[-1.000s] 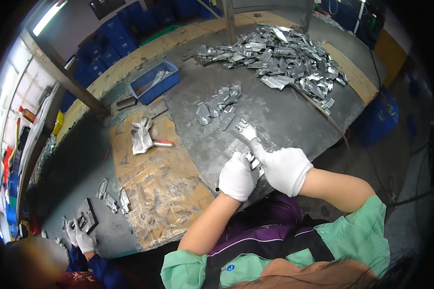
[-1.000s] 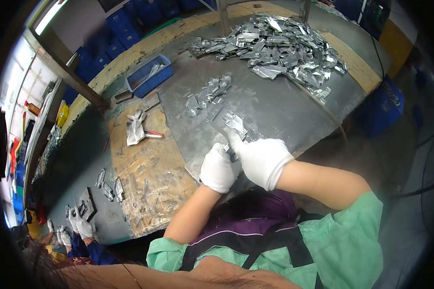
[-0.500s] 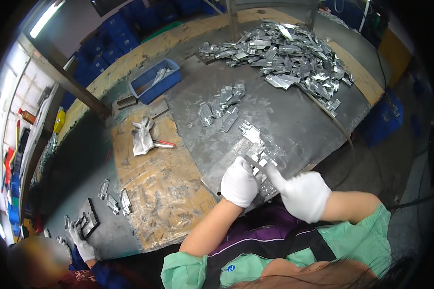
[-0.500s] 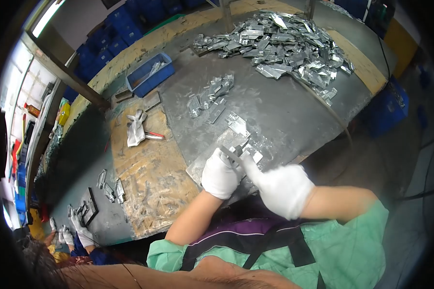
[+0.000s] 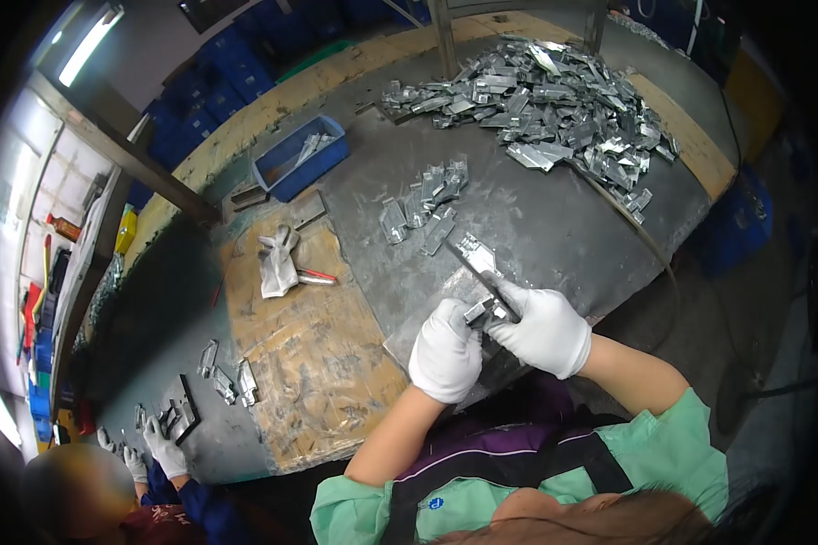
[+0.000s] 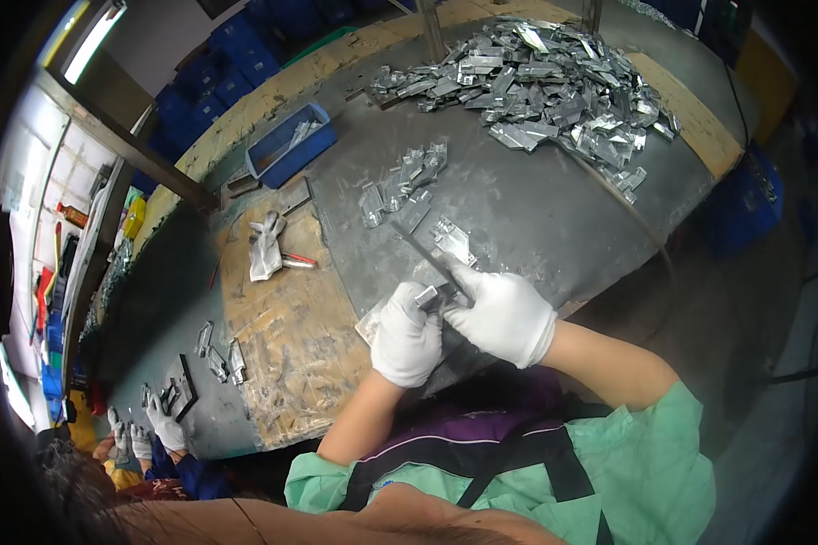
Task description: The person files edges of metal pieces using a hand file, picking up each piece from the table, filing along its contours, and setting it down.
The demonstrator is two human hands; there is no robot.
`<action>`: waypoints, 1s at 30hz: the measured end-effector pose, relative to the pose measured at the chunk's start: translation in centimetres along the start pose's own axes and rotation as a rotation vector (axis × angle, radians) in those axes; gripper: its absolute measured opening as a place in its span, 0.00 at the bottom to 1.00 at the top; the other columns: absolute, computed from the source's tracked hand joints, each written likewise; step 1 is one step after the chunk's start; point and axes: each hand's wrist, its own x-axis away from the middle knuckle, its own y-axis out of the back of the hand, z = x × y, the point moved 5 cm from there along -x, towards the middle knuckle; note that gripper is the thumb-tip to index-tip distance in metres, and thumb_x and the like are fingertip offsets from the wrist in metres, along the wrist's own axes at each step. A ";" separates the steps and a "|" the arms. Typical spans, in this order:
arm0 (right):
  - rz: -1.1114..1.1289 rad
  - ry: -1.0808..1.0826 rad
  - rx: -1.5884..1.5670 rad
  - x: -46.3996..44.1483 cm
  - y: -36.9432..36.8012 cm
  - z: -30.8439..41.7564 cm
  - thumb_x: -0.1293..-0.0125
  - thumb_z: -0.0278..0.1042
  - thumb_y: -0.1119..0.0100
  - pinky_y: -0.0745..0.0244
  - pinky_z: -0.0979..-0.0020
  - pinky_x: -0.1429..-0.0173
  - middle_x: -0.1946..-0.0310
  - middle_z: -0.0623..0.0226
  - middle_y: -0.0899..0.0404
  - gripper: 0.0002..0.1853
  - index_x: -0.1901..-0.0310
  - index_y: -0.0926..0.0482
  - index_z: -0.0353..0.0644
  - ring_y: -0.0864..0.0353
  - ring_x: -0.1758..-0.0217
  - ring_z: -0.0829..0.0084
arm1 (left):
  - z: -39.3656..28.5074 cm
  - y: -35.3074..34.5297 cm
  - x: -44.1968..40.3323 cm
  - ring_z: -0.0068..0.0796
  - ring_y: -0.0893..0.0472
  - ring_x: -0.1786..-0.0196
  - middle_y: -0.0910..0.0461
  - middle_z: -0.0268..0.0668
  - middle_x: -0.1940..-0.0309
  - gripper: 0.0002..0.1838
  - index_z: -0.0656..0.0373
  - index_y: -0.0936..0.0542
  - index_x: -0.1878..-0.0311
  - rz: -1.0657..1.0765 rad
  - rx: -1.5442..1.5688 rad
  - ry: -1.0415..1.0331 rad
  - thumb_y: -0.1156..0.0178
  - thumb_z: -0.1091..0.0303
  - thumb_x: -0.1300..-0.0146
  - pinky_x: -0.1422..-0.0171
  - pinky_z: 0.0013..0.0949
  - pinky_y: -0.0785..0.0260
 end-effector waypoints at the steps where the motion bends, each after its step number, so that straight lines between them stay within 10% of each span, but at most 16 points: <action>1: 0.200 -0.267 -0.235 -0.3 0.1 0.6 0.38 0.37 0.40 0.26 0.65 0.74 0.81 0.59 0.21 0.20 0.44 0.22 0.44 0.19 0.80 0.66 | -0.7 1.2 -0.2 0.50 0.23 0.64 0.26 0.45 0.65 0.11 0.60 0.27 0.59 0.003 -0.005 0.001 0.42 0.78 0.48 0.61 0.46 0.30; 4: 0.267 -0.400 -0.621 0.2 -1.5 0.3 0.37 0.36 0.41 0.29 0.74 0.76 0.80 0.67 0.21 0.17 0.48 0.21 0.40 0.22 0.82 0.78 | -1.4 2.3 -0.7 0.49 0.23 0.63 0.26 0.45 0.65 0.14 0.61 0.27 0.57 0.333 -0.196 0.065 0.39 0.71 0.47 0.59 0.46 0.30; 8: 0.117 -0.751 -0.893 0.7 -2.0 -0.8 0.35 0.36 0.42 0.40 0.76 0.88 0.84 0.69 0.25 0.09 0.60 0.21 0.39 0.33 0.91 0.80 | -3.4 2.5 -0.9 0.40 0.23 0.64 0.26 0.40 0.62 0.31 0.62 0.28 0.46 0.095 -0.477 0.024 0.31 0.57 0.52 0.60 0.43 0.31; 12: 0.070 -0.899 -1.009 1.4 -2.9 -2.7 0.34 0.41 0.42 0.46 0.75 0.89 0.89 0.69 0.30 0.11 0.65 0.23 0.42 0.38 0.94 0.78 | -2.0 -1.8 0.7 0.36 0.25 0.67 0.27 0.38 0.68 0.24 0.62 0.26 0.47 0.169 -0.736 -0.099 0.38 0.61 0.44 0.65 0.40 0.32; 15: 0.137 -0.892 -0.859 2.6 -2.3 -3.6 0.32 0.44 0.45 0.44 0.75 0.89 0.90 0.68 0.31 0.14 0.61 0.22 0.40 0.36 0.93 0.77 | -2.1 -1.8 0.1 0.36 0.24 0.72 0.27 0.37 0.74 0.04 0.56 0.25 0.65 0.136 -0.802 -0.162 0.48 0.67 0.38 0.69 0.39 0.31; 20: -0.032 -0.323 -0.231 4.6 -0.3 -4.9 0.28 0.39 0.55 0.31 0.71 0.83 0.90 0.64 0.28 0.27 0.34 0.37 0.29 0.29 0.91 0.74 | -0.4 -2.5 -2.1 0.41 0.18 0.72 0.21 0.42 0.75 0.09 0.57 0.25 0.67 0.438 -0.835 0.022 0.52 0.66 0.35 0.71 0.41 0.26; 21: 0.076 -0.385 -0.093 4.8 0.4 -4.2 0.33 0.34 0.52 0.25 0.58 0.68 0.81 0.52 0.22 0.25 0.36 0.34 0.32 0.20 0.77 0.54 | -0.2 -2.7 -2.4 0.42 0.18 0.72 0.20 0.43 0.75 0.09 0.58 0.25 0.67 0.451 -0.808 0.047 0.52 0.66 0.35 0.70 0.42 0.25; 30: 0.198 -0.076 0.665 6.9 -0.4 -3.4 0.44 0.28 0.50 0.26 0.60 0.77 0.84 0.60 0.22 0.32 0.34 0.36 0.35 0.20 0.83 0.60 | -0.3 -3.7 -3.0 0.44 0.18 0.68 0.19 0.44 0.72 0.09 0.56 0.24 0.63 0.461 -0.715 0.089 0.50 0.62 0.35 0.65 0.44 0.25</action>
